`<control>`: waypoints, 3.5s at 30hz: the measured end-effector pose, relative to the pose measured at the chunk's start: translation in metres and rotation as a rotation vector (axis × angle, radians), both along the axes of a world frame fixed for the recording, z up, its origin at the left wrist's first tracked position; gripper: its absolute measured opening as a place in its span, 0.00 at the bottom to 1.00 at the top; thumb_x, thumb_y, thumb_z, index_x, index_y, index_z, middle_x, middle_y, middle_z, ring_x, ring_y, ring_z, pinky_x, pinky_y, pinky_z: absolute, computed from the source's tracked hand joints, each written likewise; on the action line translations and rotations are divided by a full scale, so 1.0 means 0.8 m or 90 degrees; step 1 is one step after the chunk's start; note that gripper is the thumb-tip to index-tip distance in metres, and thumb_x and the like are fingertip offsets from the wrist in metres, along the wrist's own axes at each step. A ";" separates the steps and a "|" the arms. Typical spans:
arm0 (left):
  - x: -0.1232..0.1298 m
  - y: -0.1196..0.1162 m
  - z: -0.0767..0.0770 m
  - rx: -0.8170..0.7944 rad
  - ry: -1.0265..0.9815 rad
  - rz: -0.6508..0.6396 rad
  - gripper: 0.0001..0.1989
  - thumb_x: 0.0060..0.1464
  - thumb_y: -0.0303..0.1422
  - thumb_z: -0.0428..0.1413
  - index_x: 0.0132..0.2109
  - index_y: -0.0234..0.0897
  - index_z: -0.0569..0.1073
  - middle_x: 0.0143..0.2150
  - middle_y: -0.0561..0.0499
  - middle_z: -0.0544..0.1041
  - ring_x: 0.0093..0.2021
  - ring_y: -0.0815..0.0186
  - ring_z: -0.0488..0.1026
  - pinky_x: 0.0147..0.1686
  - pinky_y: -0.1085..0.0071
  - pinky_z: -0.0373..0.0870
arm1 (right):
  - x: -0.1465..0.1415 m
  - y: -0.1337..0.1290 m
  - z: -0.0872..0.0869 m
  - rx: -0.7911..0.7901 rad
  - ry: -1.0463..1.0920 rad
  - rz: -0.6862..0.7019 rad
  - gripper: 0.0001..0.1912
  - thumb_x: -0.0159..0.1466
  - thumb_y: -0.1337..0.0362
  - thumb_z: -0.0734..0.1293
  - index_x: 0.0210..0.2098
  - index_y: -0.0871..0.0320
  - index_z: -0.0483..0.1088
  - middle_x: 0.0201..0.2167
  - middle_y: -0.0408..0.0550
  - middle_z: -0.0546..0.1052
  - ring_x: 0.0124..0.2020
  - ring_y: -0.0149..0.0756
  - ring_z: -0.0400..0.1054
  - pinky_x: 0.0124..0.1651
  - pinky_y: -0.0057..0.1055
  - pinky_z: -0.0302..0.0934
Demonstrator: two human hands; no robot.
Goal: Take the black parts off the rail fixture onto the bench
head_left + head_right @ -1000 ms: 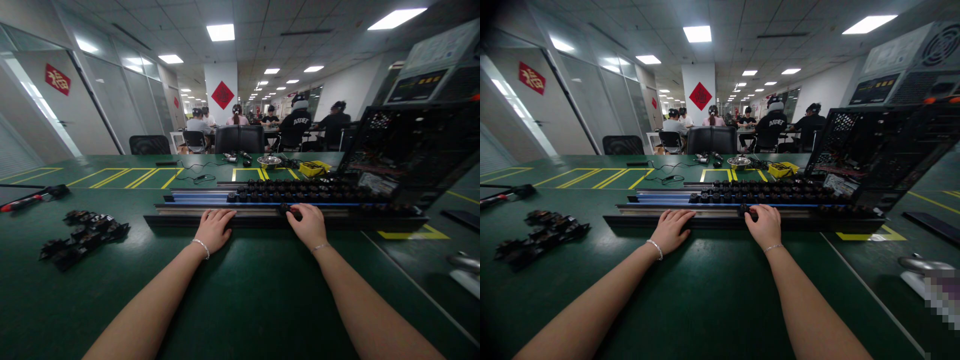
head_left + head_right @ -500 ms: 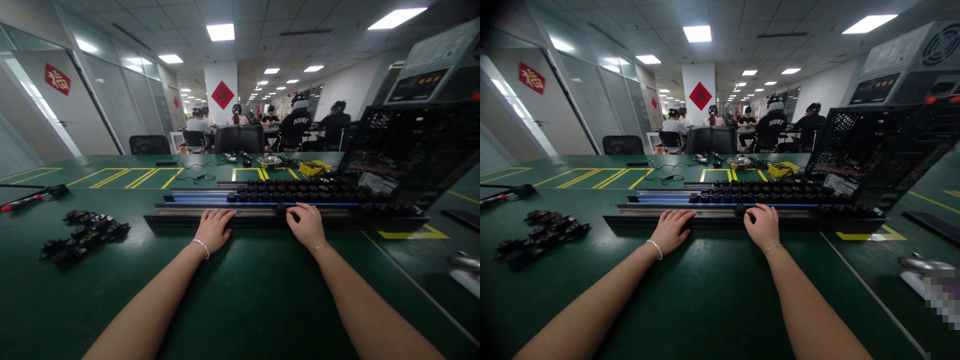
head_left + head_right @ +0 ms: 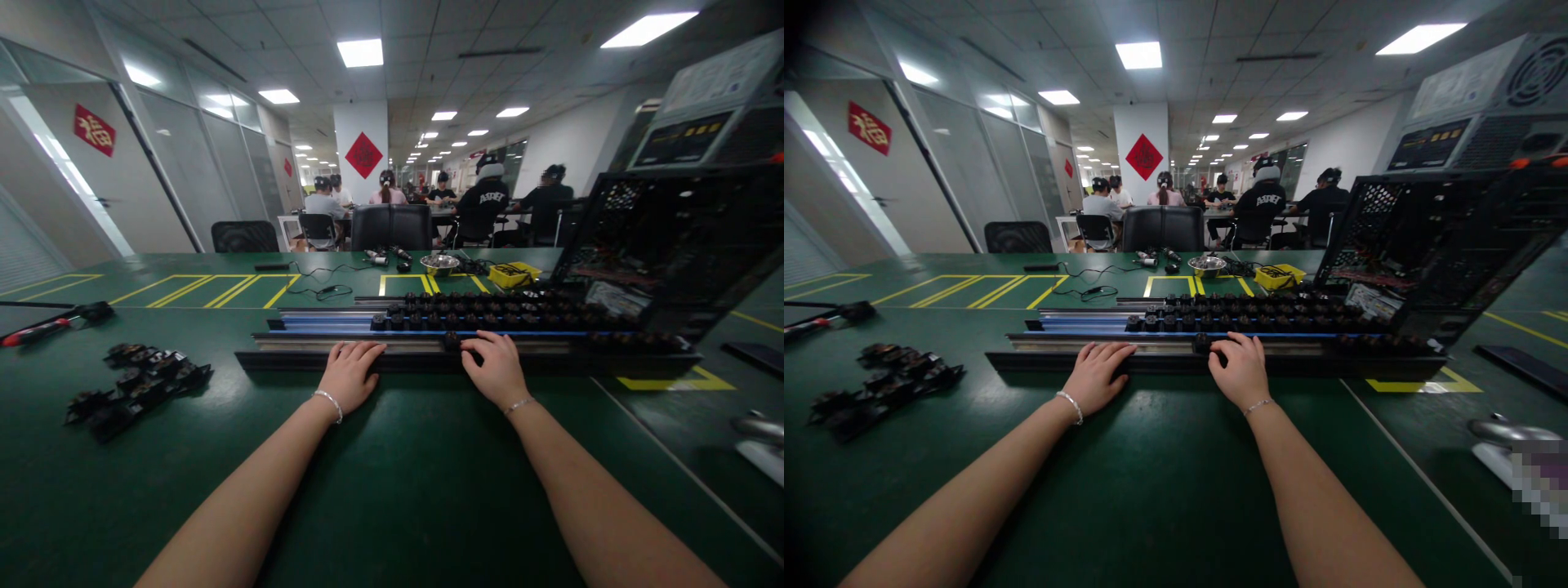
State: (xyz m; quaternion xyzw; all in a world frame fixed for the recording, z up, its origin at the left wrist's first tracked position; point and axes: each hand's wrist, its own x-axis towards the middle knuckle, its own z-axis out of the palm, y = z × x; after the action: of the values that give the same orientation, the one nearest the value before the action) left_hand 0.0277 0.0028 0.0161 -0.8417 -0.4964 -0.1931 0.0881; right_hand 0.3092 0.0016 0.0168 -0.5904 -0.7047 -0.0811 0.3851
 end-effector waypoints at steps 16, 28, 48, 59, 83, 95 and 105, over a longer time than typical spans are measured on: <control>0.000 0.000 0.000 -0.009 -0.003 0.004 0.27 0.52 0.34 0.51 0.60 0.51 0.59 0.59 0.53 0.66 0.58 0.60 0.59 0.60 0.55 0.45 | -0.005 -0.001 0.000 -0.014 -0.020 0.011 0.10 0.56 0.62 0.60 0.32 0.53 0.72 0.39 0.45 0.77 0.52 0.43 0.62 0.60 0.53 0.42; 0.000 0.000 -0.001 0.000 -0.010 -0.001 0.27 0.52 0.34 0.51 0.60 0.50 0.59 0.59 0.53 0.66 0.58 0.61 0.60 0.60 0.55 0.45 | -0.009 -0.002 0.001 -0.018 -0.037 0.030 0.11 0.56 0.61 0.60 0.34 0.53 0.72 0.41 0.46 0.77 0.53 0.45 0.62 0.59 0.53 0.43; -0.001 0.001 -0.002 0.002 0.001 0.001 0.27 0.52 0.34 0.51 0.59 0.49 0.59 0.59 0.54 0.66 0.58 0.62 0.59 0.60 0.56 0.45 | -0.020 -0.007 0.002 -0.074 -0.077 0.044 0.14 0.57 0.61 0.60 0.41 0.54 0.70 0.45 0.45 0.75 0.57 0.44 0.57 0.60 0.54 0.40; -0.001 0.002 -0.003 0.004 -0.005 0.000 0.26 0.52 0.34 0.51 0.59 0.50 0.59 0.59 0.55 0.66 0.58 0.62 0.59 0.60 0.56 0.44 | -0.028 -0.010 0.004 -0.096 -0.098 0.060 0.16 0.57 0.61 0.60 0.44 0.53 0.69 0.49 0.44 0.73 0.59 0.44 0.55 0.61 0.55 0.38; 0.000 0.001 -0.002 -0.001 -0.004 0.000 0.27 0.52 0.35 0.51 0.60 0.50 0.59 0.59 0.54 0.66 0.58 0.61 0.59 0.60 0.55 0.46 | -0.037 -0.014 0.006 -0.143 -0.128 0.082 0.20 0.57 0.61 0.60 0.50 0.54 0.66 0.53 0.46 0.70 0.62 0.44 0.48 0.62 0.56 0.34; 0.001 -0.001 0.001 -0.006 0.007 0.011 0.28 0.52 0.35 0.51 0.60 0.50 0.58 0.60 0.53 0.65 0.59 0.60 0.58 0.60 0.55 0.46 | -0.044 -0.018 0.007 -0.157 -0.154 0.087 0.23 0.57 0.60 0.59 0.52 0.54 0.64 0.55 0.47 0.68 0.63 0.45 0.45 0.63 0.56 0.33; 0.002 -0.002 0.002 -0.012 0.025 0.016 0.29 0.52 0.36 0.51 0.61 0.50 0.57 0.62 0.52 0.62 0.60 0.59 0.57 0.60 0.54 0.46 | -0.046 -0.017 0.004 -0.159 -0.175 0.091 0.25 0.57 0.60 0.60 0.54 0.55 0.62 0.57 0.47 0.66 0.63 0.45 0.44 0.62 0.56 0.32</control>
State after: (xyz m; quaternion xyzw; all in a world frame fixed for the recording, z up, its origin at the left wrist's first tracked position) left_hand 0.0294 0.0013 0.0175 -0.8399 -0.5067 -0.1712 0.0922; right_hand 0.2722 -0.0123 0.0197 -0.5657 -0.7952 -0.0452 0.2134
